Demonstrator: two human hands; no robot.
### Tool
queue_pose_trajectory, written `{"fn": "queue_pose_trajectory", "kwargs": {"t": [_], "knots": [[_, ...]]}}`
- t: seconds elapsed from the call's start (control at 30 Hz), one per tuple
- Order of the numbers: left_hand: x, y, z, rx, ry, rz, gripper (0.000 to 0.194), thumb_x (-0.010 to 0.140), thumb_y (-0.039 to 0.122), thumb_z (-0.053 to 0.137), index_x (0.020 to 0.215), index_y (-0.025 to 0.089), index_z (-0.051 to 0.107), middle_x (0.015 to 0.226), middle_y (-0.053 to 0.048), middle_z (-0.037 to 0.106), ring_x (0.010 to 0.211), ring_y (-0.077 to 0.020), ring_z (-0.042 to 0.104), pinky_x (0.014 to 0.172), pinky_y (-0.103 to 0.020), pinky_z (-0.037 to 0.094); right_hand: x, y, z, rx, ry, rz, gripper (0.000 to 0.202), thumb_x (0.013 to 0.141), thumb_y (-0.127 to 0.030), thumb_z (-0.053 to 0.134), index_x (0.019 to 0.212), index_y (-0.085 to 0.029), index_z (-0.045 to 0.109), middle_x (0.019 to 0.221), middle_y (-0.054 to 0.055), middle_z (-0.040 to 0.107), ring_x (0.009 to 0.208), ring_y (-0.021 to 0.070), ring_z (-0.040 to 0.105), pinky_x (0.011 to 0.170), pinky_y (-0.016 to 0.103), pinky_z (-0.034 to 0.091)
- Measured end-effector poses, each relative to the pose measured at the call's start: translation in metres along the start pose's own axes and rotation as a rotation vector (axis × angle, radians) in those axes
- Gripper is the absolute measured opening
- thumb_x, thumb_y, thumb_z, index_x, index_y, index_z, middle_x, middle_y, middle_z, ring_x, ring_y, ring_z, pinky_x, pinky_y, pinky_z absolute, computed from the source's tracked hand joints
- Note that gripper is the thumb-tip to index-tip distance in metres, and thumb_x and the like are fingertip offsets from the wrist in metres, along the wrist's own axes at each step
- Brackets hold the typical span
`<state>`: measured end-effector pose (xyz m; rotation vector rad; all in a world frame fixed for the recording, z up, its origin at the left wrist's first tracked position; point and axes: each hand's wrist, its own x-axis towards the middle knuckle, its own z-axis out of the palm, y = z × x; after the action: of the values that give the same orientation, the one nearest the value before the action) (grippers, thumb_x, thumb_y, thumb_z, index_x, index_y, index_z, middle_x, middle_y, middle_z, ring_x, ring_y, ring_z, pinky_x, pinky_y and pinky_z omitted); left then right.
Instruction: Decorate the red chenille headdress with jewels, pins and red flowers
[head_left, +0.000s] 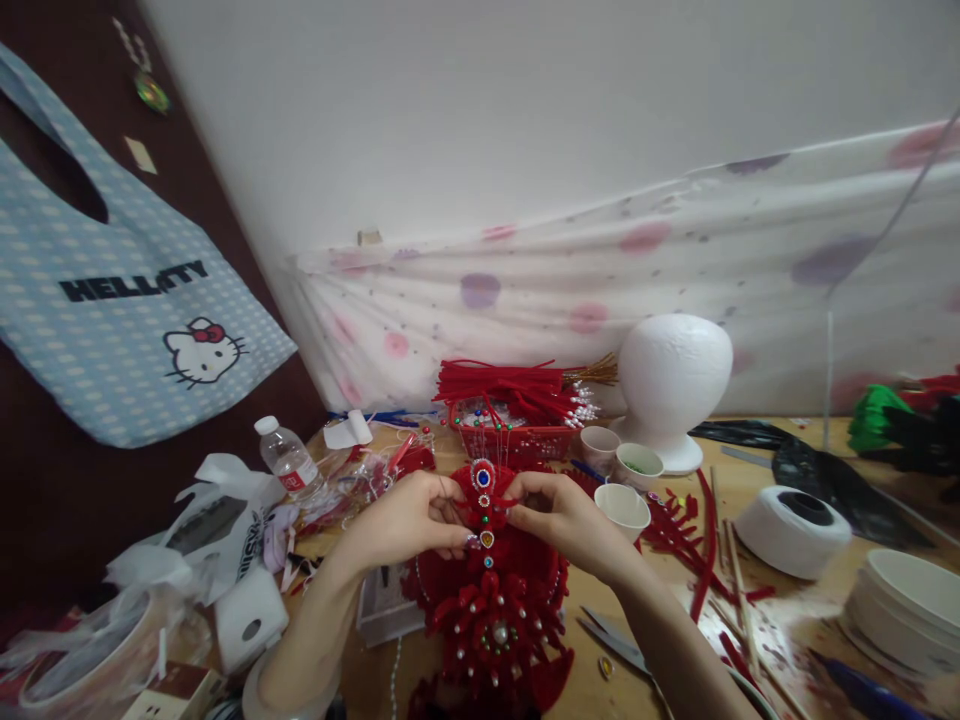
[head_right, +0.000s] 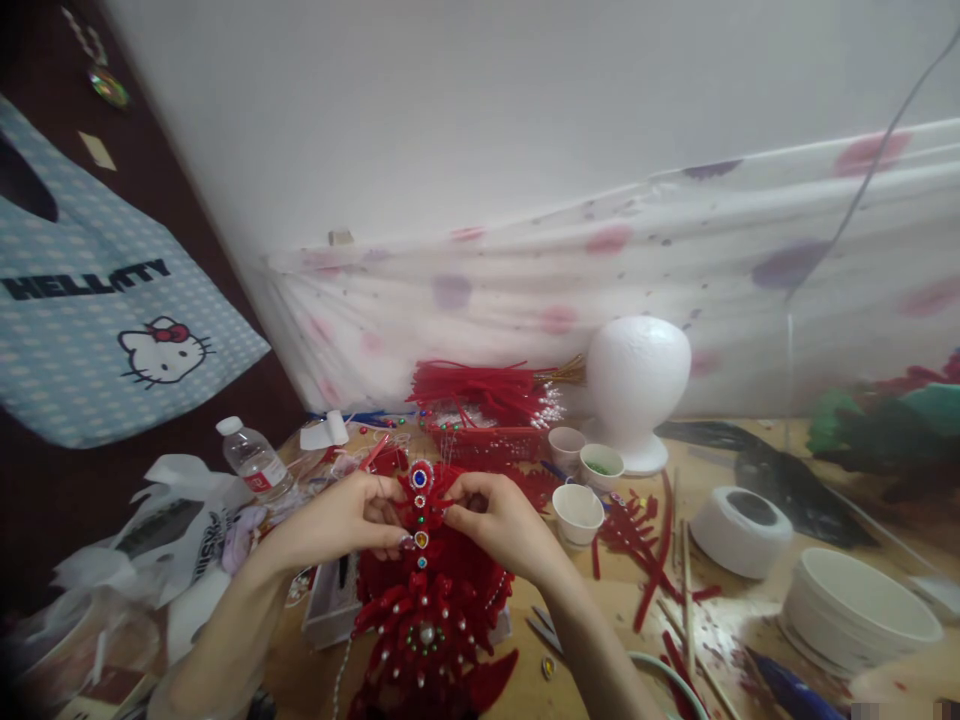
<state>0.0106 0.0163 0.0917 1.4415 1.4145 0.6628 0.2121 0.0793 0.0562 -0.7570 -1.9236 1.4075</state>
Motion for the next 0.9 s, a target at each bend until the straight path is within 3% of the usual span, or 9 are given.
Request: {"fn": "queue_pose_trajectory", "kwargs": {"t": [0.27,0.37,0.57,0.77,0.9], "knots": [[-0.007,0.003,-0.001,-0.013,-0.014,0.017,0.021,0.07,0.02,0.07,0.089,0.016,0.063,0.07,0.002,0.07,0.066,-0.0154,0.067,0.066,-0.028,0.052,0.0,0.005,-0.001,0.002,0.004,-0.001,0.02,0.072,-0.037,0.067,0.068,-0.019,0.059,0.059,-0.004,0.051,0.057,0.0114,0.042,0.054,0.024,0.03],[-0.012,0.003,-0.002,-0.064,-0.002,0.015,0.022,0.076,0.028,0.069,0.092,0.016,0.06,0.077,-0.001,0.071,0.072,-0.0158,0.069,0.07,-0.029,0.054,-0.001,0.004,-0.002,0.028,0.01,0.004,0.017,0.074,-0.035,0.067,0.07,-0.019,0.061,0.063,-0.003,0.056,0.058,0.0117,0.046,0.056,0.025,0.033],[-0.013,-0.006,-0.001,-0.08,0.142,0.069,0.026,0.076,0.036,0.071,0.089,0.017,0.059,0.075,0.001,0.068,0.069,-0.0155,0.069,0.068,-0.03,0.055,0.0,0.005,-0.003,0.12,-0.005,-0.002,0.02,0.076,-0.038,0.066,0.079,-0.02,0.059,0.068,-0.001,0.064,0.062,0.0126,0.055,0.058,0.026,0.04],[-0.012,-0.019,-0.005,-0.186,0.145,0.061,0.033,0.07,0.038,0.078,0.088,0.018,0.059,0.077,0.001,0.069,0.071,-0.0157,0.069,0.072,-0.032,0.055,0.0,0.007,-0.006,0.211,-0.001,-0.005,0.026,0.08,-0.042,0.068,0.08,-0.02,0.055,0.068,0.001,0.068,0.062,0.0134,0.06,0.059,0.027,0.044],[-0.011,-0.021,-0.006,-0.218,0.134,0.063,0.035,0.073,0.037,0.076,0.098,0.017,0.063,0.086,-0.002,0.072,0.075,-0.0161,0.07,0.073,-0.031,0.055,-0.001,0.004,-0.008,0.221,-0.02,0.035,0.024,0.081,-0.04,0.067,0.079,-0.02,0.053,0.067,0.001,0.069,0.06,0.0127,0.06,0.059,0.027,0.045]]}}
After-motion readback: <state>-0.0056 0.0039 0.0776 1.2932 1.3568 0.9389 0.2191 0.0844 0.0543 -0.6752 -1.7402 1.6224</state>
